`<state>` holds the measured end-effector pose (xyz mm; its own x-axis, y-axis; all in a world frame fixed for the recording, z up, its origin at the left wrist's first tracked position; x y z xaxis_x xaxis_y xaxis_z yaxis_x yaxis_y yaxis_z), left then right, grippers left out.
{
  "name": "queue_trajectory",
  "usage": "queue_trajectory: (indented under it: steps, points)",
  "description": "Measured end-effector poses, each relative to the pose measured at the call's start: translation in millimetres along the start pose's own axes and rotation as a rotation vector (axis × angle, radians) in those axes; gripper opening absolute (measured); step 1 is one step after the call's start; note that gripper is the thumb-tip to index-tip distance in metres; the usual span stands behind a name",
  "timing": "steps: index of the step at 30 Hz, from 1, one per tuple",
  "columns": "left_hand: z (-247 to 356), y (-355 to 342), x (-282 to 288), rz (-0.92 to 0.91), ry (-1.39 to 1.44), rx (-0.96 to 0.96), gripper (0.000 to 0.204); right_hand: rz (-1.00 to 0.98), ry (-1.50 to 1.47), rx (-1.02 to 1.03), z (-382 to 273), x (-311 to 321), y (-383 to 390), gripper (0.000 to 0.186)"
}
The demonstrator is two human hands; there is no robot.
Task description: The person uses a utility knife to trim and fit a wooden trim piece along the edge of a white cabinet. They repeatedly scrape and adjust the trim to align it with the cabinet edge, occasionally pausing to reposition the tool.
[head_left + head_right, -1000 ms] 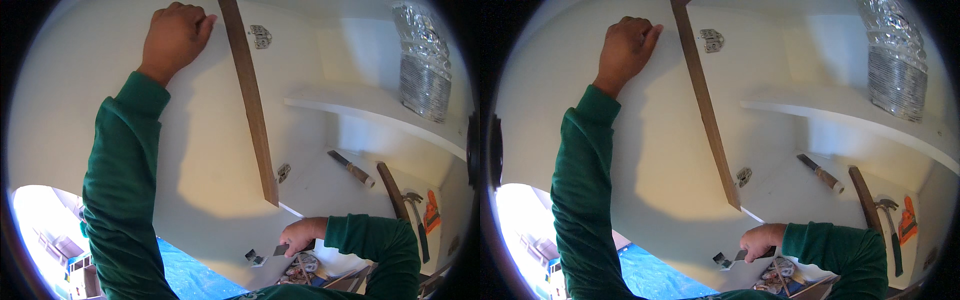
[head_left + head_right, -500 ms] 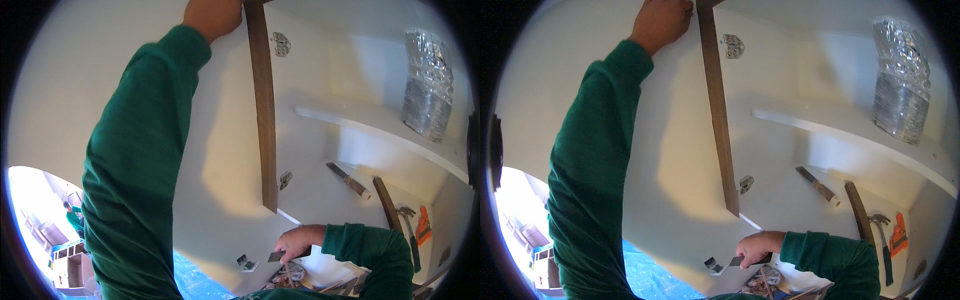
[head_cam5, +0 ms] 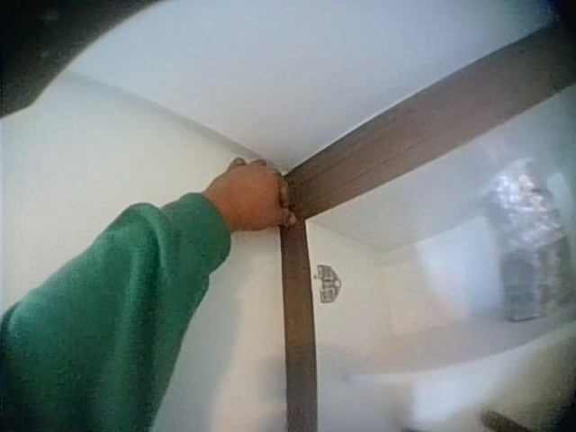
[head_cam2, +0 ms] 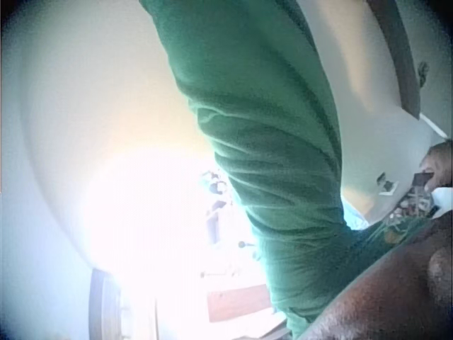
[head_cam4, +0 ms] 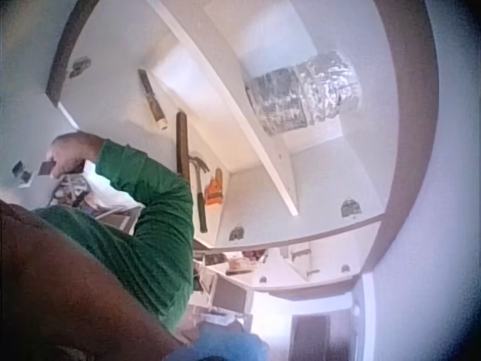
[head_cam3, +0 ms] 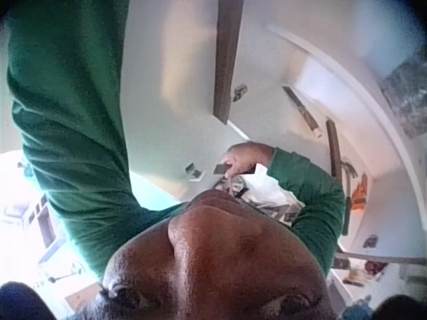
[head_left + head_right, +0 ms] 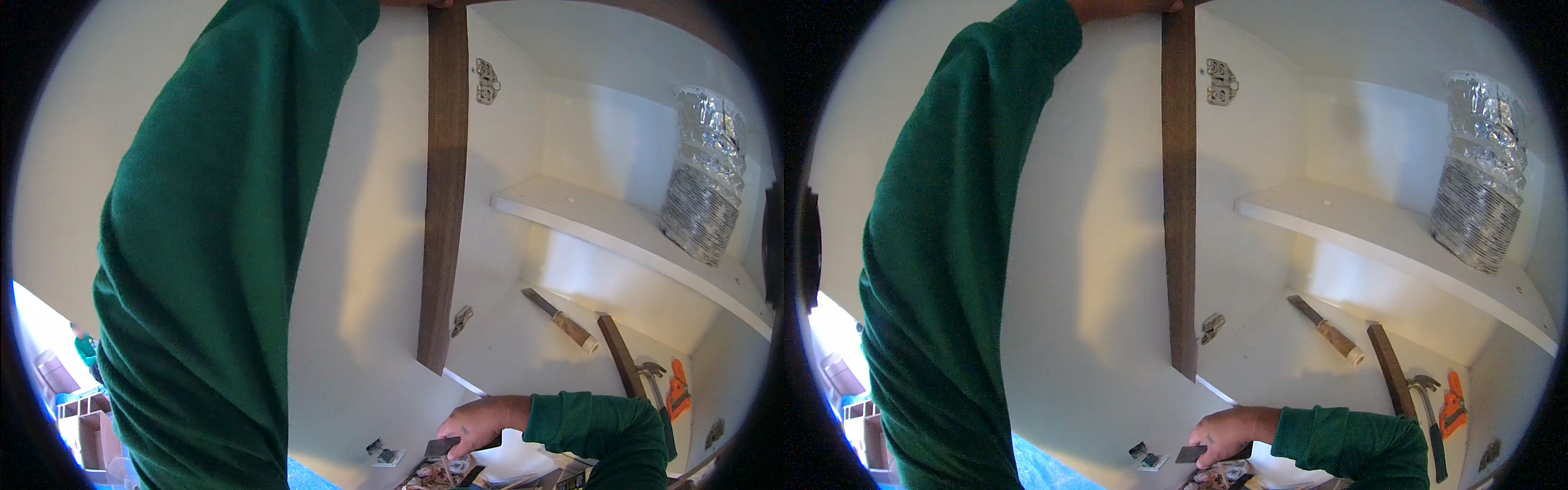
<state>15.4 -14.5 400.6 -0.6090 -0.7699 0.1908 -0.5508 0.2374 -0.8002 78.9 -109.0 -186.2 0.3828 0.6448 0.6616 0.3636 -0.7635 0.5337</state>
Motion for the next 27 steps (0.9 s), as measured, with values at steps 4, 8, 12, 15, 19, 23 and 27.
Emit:
queue_trajectory:
  steps: [4,8,12,15,19,23,27]
  points:
    - [2,2,0,0.021,-0.040,-0.038,0.037,0.007,0.043,0.021,-5,3,2,0.051]
    - [7,10,6,0.063,-0.051,-0.104,0.038,-0.010,0.030,0.019,-7,3,1,0.051]
    - [4,5,2,0.037,-0.064,-0.096,0.037,0.019,0.076,0.031,-3,0,-1,0.049]
    - [9,7,4,0.055,-0.055,-0.104,0.036,0.034,0.054,0.024,-5,1,1,0.048]
    - [17,2,-7,0.041,-0.170,-0.091,0.037,0.036,0.003,0.023,1,0,-5,0.047]
    - [9,-1,-7,0.032,-0.091,-0.057,0.038,0.046,0.076,-0.032,1,2,-5,0.046]
    - [8,0,-4,0.058,0.011,-0.063,0.036,0.063,0.088,-0.026,3,0,-5,0.045]
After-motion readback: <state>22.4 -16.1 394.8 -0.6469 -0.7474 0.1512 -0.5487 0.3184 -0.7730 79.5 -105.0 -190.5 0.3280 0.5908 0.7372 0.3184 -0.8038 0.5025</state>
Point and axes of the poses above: each hand's wrist, its own y-axis away from the middle knuckle, its own x-axis out of the back of the hand, z = x × y, the point moved 7 cm from there along -y, towards the middle knuckle, and after that the axes turned 1 degree about -y, right-handed, at the moved point
